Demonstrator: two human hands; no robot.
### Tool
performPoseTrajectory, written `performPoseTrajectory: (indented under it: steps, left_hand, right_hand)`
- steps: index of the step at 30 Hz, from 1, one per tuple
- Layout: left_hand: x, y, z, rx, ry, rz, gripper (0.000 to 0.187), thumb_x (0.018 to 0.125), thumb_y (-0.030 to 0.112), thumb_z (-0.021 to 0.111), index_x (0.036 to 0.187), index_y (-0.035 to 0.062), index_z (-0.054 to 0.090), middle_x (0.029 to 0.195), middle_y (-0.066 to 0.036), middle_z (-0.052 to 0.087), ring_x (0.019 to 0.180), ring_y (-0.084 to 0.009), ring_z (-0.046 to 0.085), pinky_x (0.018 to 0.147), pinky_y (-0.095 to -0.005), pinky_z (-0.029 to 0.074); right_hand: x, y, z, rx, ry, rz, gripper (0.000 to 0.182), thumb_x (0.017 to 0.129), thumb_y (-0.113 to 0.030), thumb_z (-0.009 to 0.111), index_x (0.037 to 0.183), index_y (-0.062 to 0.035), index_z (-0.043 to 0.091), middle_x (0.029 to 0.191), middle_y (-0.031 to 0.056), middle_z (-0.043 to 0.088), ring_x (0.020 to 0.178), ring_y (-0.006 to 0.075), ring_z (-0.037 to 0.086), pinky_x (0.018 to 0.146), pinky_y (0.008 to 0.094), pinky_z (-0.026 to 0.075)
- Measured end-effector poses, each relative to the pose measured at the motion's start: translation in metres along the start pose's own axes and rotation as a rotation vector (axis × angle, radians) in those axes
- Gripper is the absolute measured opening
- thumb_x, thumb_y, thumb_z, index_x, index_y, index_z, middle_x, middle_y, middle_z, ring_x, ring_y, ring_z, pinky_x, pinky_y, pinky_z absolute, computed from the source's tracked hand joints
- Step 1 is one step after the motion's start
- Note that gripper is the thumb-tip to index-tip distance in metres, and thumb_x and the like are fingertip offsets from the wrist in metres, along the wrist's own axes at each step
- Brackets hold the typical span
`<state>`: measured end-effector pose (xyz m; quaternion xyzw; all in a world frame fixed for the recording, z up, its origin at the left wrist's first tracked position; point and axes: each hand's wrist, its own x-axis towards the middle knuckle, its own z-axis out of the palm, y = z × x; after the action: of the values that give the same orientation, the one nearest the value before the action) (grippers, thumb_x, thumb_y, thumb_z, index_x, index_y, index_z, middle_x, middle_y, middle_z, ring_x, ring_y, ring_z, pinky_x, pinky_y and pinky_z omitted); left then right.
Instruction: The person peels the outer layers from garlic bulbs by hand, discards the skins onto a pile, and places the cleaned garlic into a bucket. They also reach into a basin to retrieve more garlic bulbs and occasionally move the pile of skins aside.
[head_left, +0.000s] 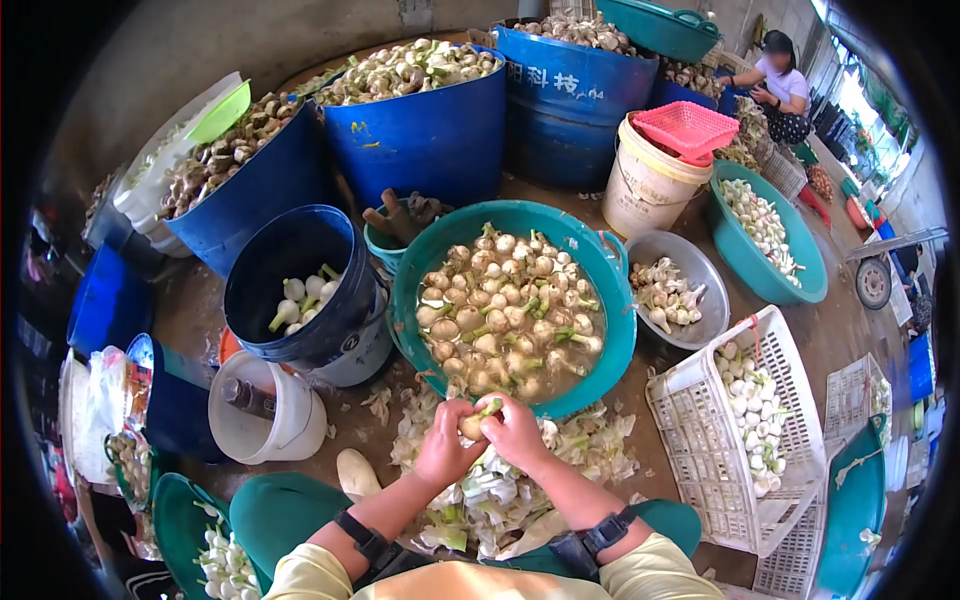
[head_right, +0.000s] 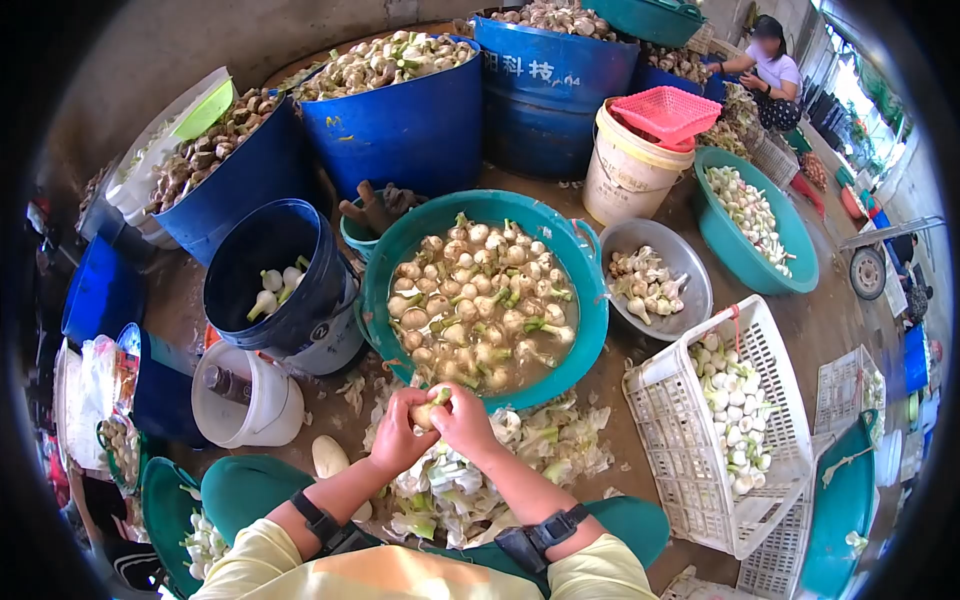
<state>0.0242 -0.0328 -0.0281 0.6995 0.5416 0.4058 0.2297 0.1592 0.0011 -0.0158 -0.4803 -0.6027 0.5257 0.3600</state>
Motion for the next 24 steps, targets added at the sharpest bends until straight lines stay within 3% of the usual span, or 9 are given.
performPoseTrajectory:
  steps: [3, 5, 7, 12, 16, 19, 20, 23, 24]
  left_hand:
    - [-0.007, 0.005, -0.003, -0.019, -0.017, -0.018, 0.052, 0.063, 0.009, 0.073, 0.104, 0.0031, 0.042, 0.1, -0.011, 0.05, 0.086, -0.0214, 0.055, 0.07, -0.0301, 0.046]
    - [-0.011, 0.006, -0.01, -0.242, -0.172, -0.334, 0.052, 0.068, 0.011, 0.072, 0.108, 0.0032, 0.04, 0.095, -0.007, 0.052, 0.077, -0.0126, 0.054, 0.064, -0.0256, 0.046]
    - [-0.01, 0.002, -0.018, -1.052, -0.315, -0.687, 0.052, 0.074, 0.015, 0.068, 0.114, 0.0033, 0.038, 0.093, -0.005, 0.054, 0.074, -0.0092, 0.053, 0.064, -0.0248, 0.046]
    - [-0.021, 0.007, -0.017, -0.49, -0.182, -0.408, 0.037, 0.077, 0.016, 0.067, 0.105, 0.0022, 0.048, 0.087, -0.004, 0.057, 0.071, -0.0075, 0.054, 0.064, -0.0218, 0.044]
    - [-0.02, -0.004, -0.028, -1.288, -0.331, -0.899, 0.04, 0.089, 0.038, 0.045, 0.109, 0.003, 0.047, 0.084, -0.002, 0.057, 0.071, -0.011, 0.055, 0.062, -0.0235, 0.044]
    - [-0.025, 0.013, -0.011, -1.014, -0.211, -0.732, 0.042, 0.085, 0.03, 0.054, 0.113, 0.0011, 0.041, 0.083, -0.004, 0.057, 0.071, -0.0113, 0.056, 0.059, -0.0233, 0.045]
    - [-0.027, 0.016, -0.009, -0.877, -0.155, -0.647, 0.045, 0.084, 0.026, 0.059, 0.115, 0.0002, 0.038, 0.083, -0.005, 0.057, 0.072, -0.0114, 0.056, 0.058, -0.0233, 0.046]
    - [-0.026, 0.015, -0.016, -0.75, -0.252, -0.653, 0.051, 0.079, 0.02, 0.064, 0.115, -0.0019, 0.035, 0.088, -0.007, 0.057, 0.074, -0.0127, 0.058, 0.055, -0.023, 0.046]
    - [-0.023, 0.019, -0.02, -0.821, -0.259, -0.658, 0.054, 0.077, 0.021, 0.066, 0.117, 0.0007, 0.035, 0.093, -0.007, 0.056, 0.081, -0.0153, 0.059, 0.059, -0.0252, 0.048]
  right_hand:
    - [-0.006, 0.007, 0.002, 0.045, 0.107, -0.016, 0.017, 0.072, -0.002, 0.047, 0.086, -0.0005, 0.057, 0.073, 0.0049, 0.057, 0.065, 0.0099, 0.051, 0.059, 0.0234, 0.042]
    - [-0.008, 0.013, -0.004, 0.49, 0.021, 0.226, 0.018, 0.073, -0.004, 0.047, 0.087, -0.0026, 0.058, 0.074, 0.0038, 0.057, 0.061, 0.0086, 0.049, 0.055, 0.0216, 0.04]
    - [-0.017, -0.003, -0.022, 0.732, -0.15, 0.406, 0.019, 0.077, -0.008, 0.049, 0.092, -0.0044, 0.059, 0.071, -0.0012, 0.054, 0.056, 0.0052, 0.043, 0.052, 0.0208, 0.035]
    - [-0.027, 0.01, -0.01, 0.625, -0.101, 0.421, 0.017, 0.082, -0.014, 0.056, 0.094, -0.002, 0.059, 0.08, 0.0012, 0.058, 0.066, 0.0071, 0.05, 0.06, 0.0198, 0.04]
    - [-0.027, 0.012, -0.008, 0.404, -0.104, 0.135, 0.018, 0.08, -0.014, 0.058, 0.089, 0.0019, 0.058, 0.078, 0.0061, 0.06, 0.07, 0.0142, 0.056, 0.063, 0.0304, 0.044]
    - [-0.031, -0.007, -0.015, -0.287, 0.039, 0.123, 0.021, 0.077, -0.016, 0.059, 0.088, 0.0012, 0.058, 0.072, 0.0106, 0.06, 0.064, 0.0142, 0.056, 0.058, 0.0302, 0.043]
    - [-0.03, 0.015, -0.007, -0.262, 0.146, -0.124, 0.021, 0.074, -0.018, 0.059, 0.083, 0.001, 0.057, 0.064, 0.0146, 0.057, 0.055, 0.0199, 0.054, 0.053, 0.032, 0.041]
    - [-0.04, -0.015, -0.011, 0.012, -0.02, 0.043, 0.02, 0.076, -0.017, 0.057, 0.079, 0.0022, 0.055, 0.064, 0.016, 0.057, 0.056, 0.028, 0.055, 0.054, 0.035, 0.042]
    - [-0.04, -0.014, -0.014, 0.014, -0.048, 0.062, 0.014, 0.078, -0.012, 0.056, 0.084, 0.0008, 0.056, 0.068, 0.0141, 0.057, 0.054, 0.0214, 0.05, 0.052, 0.0317, 0.039]
